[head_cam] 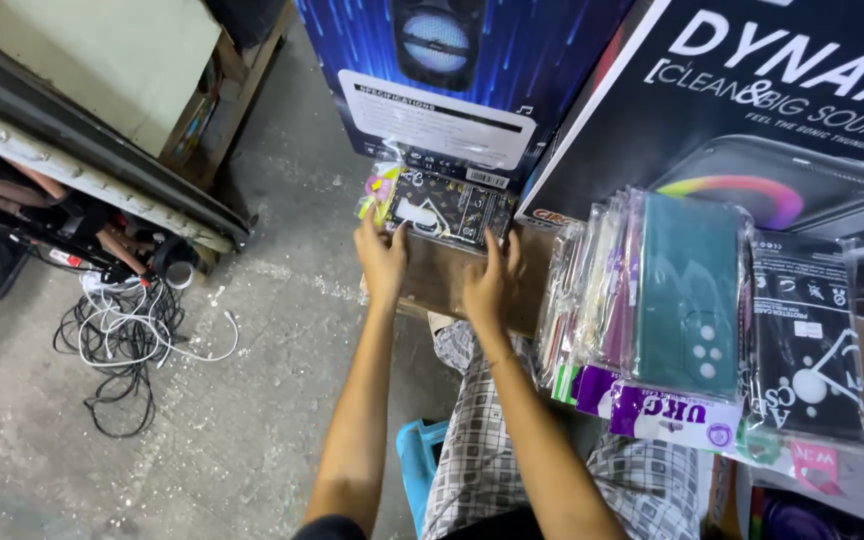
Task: Sorting and inspecting various packaged mobile phone cases in a retail or storage setting.
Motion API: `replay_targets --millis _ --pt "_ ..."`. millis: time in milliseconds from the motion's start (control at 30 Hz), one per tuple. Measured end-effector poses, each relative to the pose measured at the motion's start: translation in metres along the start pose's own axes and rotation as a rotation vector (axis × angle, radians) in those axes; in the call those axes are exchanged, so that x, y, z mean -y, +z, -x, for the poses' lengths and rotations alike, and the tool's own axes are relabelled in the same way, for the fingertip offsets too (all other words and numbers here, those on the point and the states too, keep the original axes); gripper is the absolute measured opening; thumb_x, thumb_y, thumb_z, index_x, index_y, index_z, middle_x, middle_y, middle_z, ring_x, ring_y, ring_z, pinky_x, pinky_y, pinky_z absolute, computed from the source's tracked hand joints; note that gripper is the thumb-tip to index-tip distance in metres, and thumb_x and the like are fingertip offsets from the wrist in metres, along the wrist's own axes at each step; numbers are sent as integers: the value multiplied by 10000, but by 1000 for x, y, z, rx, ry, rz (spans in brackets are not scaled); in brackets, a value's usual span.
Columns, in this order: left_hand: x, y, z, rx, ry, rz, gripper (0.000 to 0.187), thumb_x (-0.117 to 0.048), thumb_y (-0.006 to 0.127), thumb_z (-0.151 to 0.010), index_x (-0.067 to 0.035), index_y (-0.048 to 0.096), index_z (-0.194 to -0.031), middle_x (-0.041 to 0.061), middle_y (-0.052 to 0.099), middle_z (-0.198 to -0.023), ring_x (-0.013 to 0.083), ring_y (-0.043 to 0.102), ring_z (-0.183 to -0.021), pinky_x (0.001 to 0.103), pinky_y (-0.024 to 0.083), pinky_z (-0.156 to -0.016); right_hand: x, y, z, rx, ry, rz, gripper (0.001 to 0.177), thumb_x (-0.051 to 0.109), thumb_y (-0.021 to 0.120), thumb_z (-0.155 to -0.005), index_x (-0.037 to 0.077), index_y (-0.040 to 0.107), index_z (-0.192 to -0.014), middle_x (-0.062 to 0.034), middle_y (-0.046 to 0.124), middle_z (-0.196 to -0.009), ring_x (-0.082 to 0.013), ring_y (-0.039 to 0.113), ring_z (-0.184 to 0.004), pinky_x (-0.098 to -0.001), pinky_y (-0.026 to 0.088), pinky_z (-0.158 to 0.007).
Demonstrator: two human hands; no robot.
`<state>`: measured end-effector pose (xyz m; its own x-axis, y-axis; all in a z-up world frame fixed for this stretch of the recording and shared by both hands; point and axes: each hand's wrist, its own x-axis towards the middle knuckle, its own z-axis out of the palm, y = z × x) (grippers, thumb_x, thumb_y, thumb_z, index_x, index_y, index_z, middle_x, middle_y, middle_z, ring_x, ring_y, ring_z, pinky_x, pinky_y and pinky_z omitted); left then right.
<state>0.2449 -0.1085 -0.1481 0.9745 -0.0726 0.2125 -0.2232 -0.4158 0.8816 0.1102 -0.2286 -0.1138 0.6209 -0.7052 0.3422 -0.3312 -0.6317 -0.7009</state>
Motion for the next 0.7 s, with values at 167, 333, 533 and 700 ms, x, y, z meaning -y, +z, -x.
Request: replay_targets --millis 167,333,533,700 --pt "-23 12 27 -52 -318 576 717 -35 686 -891 -166 363 -1518 110 504 -1264 198 581 -1028 327 532 -808 5 6 33 40 129 -255 678 80 758 -827 107 467 -1439 -174 442 -1496 -367 415 -1392 -505 320 -1158" --pt "-36 28 38 31 -647 1043 726 -30 596 -902 -205 294 -1539 109 539 -1333 202 604 -1068 333 532 -867 -52 53 35 133 379 -696 692 -7 651 -831 66 391 -1468 -154 446 -1507 -308 442 -1427 -446 381 -1164" --pt "-41 33 50 97 -570 1112 719 -10 594 -908 -194 316 -1545 108 532 -1352 196 583 -1080 335 503 -929 -51 34 54 89 268 -873 767 -56 624 -812 45 362 -1525 -161 408 -1564 -308 379 -1477 -425 313 -1216" --pt "-50 17 103 -37 -349 721 717 7 617 -885 -137 393 -1551 109 485 -1391 227 496 -1232 365 432 -1001 14 -96 95 441 145 -858 545 47 697 -890 20 521 -1405 -135 587 -1405 -248 545 -1347 -379 411 -1156"
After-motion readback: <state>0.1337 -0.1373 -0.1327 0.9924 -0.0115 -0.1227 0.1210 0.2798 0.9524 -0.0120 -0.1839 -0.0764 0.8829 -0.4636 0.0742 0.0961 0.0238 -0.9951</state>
